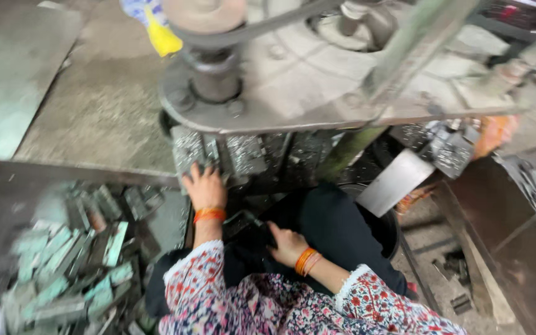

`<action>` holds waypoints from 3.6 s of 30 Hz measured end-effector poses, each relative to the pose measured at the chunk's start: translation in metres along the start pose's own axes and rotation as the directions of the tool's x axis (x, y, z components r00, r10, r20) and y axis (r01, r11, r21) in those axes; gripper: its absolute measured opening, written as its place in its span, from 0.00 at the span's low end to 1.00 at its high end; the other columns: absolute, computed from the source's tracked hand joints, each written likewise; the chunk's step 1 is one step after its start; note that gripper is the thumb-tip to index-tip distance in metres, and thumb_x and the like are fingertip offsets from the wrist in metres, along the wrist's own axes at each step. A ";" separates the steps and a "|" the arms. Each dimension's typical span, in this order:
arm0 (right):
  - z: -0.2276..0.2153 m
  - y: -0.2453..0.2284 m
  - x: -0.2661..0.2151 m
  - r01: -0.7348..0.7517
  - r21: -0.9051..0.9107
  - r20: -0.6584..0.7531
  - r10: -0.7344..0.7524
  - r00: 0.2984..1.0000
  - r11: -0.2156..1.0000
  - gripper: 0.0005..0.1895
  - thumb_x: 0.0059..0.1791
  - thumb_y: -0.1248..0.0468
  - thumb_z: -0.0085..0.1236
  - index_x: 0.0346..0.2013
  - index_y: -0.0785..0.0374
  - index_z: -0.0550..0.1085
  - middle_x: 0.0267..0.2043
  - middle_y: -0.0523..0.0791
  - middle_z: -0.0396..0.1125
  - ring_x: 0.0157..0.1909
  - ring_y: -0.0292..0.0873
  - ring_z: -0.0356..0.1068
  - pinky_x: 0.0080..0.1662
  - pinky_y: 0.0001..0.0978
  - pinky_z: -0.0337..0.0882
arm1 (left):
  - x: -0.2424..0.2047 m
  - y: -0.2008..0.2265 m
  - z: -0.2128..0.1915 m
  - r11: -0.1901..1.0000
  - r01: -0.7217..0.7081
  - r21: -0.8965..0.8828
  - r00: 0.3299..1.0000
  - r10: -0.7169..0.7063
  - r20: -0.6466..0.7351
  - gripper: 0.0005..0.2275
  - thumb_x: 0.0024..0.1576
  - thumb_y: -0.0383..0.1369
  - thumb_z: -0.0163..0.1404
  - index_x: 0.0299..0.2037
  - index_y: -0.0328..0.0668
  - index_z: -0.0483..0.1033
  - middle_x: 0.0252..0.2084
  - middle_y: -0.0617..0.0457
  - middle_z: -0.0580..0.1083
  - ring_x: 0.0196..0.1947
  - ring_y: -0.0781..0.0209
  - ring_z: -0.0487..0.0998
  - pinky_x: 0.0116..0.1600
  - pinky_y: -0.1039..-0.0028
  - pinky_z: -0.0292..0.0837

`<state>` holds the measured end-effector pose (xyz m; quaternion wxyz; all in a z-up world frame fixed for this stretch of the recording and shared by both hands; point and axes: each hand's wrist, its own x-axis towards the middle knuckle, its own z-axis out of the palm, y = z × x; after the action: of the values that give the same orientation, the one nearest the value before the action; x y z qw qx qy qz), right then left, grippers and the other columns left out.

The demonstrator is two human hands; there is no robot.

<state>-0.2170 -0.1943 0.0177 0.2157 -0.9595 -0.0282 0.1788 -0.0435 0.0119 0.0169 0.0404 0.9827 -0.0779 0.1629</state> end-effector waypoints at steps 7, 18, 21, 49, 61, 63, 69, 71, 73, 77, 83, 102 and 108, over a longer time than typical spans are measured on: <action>-0.012 -0.012 0.014 0.004 -0.142 0.095 0.009 0.995 0.990 0.46 0.44 0.50 0.60 0.73 0.55 0.52 0.42 0.58 0.74 0.44 0.64 0.75 0.46 0.55 0.76 | 0.000 0.003 0.011 1.000 0.022 -0.004 0.999 -0.022 -0.033 0.14 0.59 0.35 0.45 0.49 0.48 0.82 0.58 0.56 0.75 0.68 0.45 0.61 0.67 0.37 0.51; 0.003 -0.003 0.017 -0.008 -0.211 0.084 0.026 0.996 0.977 0.45 0.46 0.51 0.60 0.74 0.53 0.52 0.44 0.58 0.74 0.45 0.63 0.75 0.49 0.55 0.76 | -0.006 0.018 -0.005 0.999 0.034 0.034 0.997 -0.036 0.071 0.12 0.58 0.35 0.46 0.44 0.46 0.84 0.53 0.55 0.76 0.68 0.42 0.60 0.69 0.35 0.49; 0.052 0.018 0.003 0.031 -0.133 -0.083 -0.043 0.996 0.991 0.43 0.47 0.51 0.59 0.73 0.52 0.52 0.43 0.57 0.74 0.44 0.63 0.75 0.48 0.56 0.74 | -0.007 0.018 -0.010 0.999 0.029 0.022 0.996 -0.030 0.079 0.12 0.57 0.35 0.47 0.43 0.46 0.84 0.53 0.55 0.76 0.68 0.42 0.60 0.68 0.35 0.49; -0.018 -0.003 0.019 0.063 -0.211 0.074 -0.049 0.996 0.975 0.43 0.47 0.50 0.60 0.73 0.50 0.53 0.44 0.58 0.73 0.45 0.63 0.75 0.48 0.56 0.76 | 0.027 0.011 0.022 0.992 0.109 -0.071 0.994 -0.111 -0.020 0.12 0.58 0.33 0.45 0.44 0.46 0.83 0.55 0.55 0.77 0.69 0.42 0.61 0.68 0.34 0.49; 0.005 -0.001 0.014 -0.001 -0.156 0.069 0.012 0.998 0.988 0.45 0.45 0.52 0.60 0.74 0.51 0.52 0.46 0.59 0.74 0.47 0.64 0.74 0.50 0.56 0.74 | 0.022 0.005 0.026 0.993 0.084 -0.079 0.996 -0.086 -0.016 0.14 0.60 0.34 0.43 0.47 0.46 0.83 0.56 0.56 0.76 0.70 0.42 0.58 0.69 0.33 0.46; -0.013 -0.013 0.015 0.006 -0.217 0.114 0.019 0.993 0.976 0.47 0.44 0.52 0.61 0.74 0.53 0.50 0.45 0.60 0.73 0.46 0.65 0.74 0.51 0.56 0.74 | 0.016 0.005 0.023 0.993 0.086 -0.085 0.996 -0.088 -0.018 0.14 0.61 0.34 0.43 0.49 0.47 0.82 0.57 0.57 0.75 0.71 0.43 0.57 0.69 0.31 0.44; -0.038 -0.020 0.030 0.081 -0.242 0.146 -0.047 0.988 0.967 0.44 0.47 0.51 0.59 0.74 0.52 0.52 0.45 0.61 0.73 0.46 0.65 0.74 0.50 0.55 0.75 | 0.020 0.009 0.022 0.993 0.105 -0.054 0.993 -0.107 -0.046 0.16 0.60 0.35 0.42 0.53 0.47 0.80 0.59 0.57 0.74 0.70 0.43 0.57 0.68 0.29 0.42; -0.013 -0.003 0.033 0.057 -0.258 0.121 -0.027 0.992 0.964 0.45 0.47 0.51 0.59 0.74 0.53 0.51 0.45 0.59 0.73 0.46 0.64 0.75 0.50 0.55 0.75 | 0.022 0.010 0.022 0.992 0.116 -0.050 0.993 -0.114 0.029 0.16 0.61 0.35 0.42 0.54 0.48 0.80 0.59 0.58 0.74 0.72 0.43 0.56 0.69 0.29 0.42; 0.028 0.021 0.024 0.072 -0.204 0.023 -0.069 0.997 0.976 0.44 0.46 0.51 0.59 0.73 0.53 0.52 0.45 0.58 0.73 0.45 0.64 0.75 0.48 0.56 0.75 | 0.023 0.008 0.022 0.993 0.105 -0.059 0.994 -0.105 0.003 0.15 0.61 0.35 0.42 0.52 0.47 0.80 0.59 0.57 0.74 0.71 0.43 0.56 0.69 0.30 0.43; 0.072 0.053 0.020 0.135 -0.082 -0.149 -0.146 0.978 0.987 0.43 0.45 0.50 0.60 0.72 0.52 0.54 0.45 0.57 0.74 0.45 0.65 0.74 0.47 0.57 0.74 | 0.019 0.006 0.014 0.996 0.076 -0.048 0.997 -0.074 0.036 0.15 0.61 0.36 0.43 0.51 0.44 0.81 0.58 0.55 0.75 0.72 0.41 0.56 0.69 0.30 0.43; 0.033 0.019 0.017 0.048 -0.121 0.021 -0.046 0.999 0.992 0.47 0.44 0.52 0.62 0.73 0.52 0.51 0.45 0.58 0.73 0.46 0.65 0.74 0.48 0.56 0.74 | 0.012 0.007 0.013 0.993 0.069 -0.100 0.998 -0.069 0.005 0.15 0.60 0.37 0.43 0.49 0.44 0.82 0.60 0.55 0.74 0.72 0.41 0.55 0.70 0.30 0.42; 0.067 0.045 0.023 -0.020 -0.125 0.030 0.024 0.999 0.992 0.46 0.46 0.50 0.62 0.75 0.46 0.50 0.46 0.61 0.73 0.48 0.67 0.73 0.50 0.58 0.74 | 0.022 0.003 0.011 0.958 0.181 -0.223 0.976 -0.203 -0.078 0.17 0.58 0.38 0.46 0.55 0.48 0.80 0.62 0.55 0.72 0.72 0.43 0.56 0.68 0.31 0.45; -0.015 0.049 0.039 0.386 0.255 0.088 -0.419 0.904 0.887 0.44 0.47 0.56 0.62 0.74 0.63 0.55 0.65 0.58 0.64 0.65 0.53 0.67 0.62 0.42 0.64 | -0.020 -0.045 -0.035 0.843 0.386 -0.376 0.897 -0.438 -0.062 0.18 0.55 0.46 0.55 0.53 0.50 0.79 0.65 0.55 0.71 0.68 0.43 0.61 0.62 0.44 0.63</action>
<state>-0.1765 -0.2399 -0.0035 0.3559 -0.8859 -0.2210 0.1991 -0.0659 0.0624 0.0409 0.2561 0.9382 0.1106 0.2050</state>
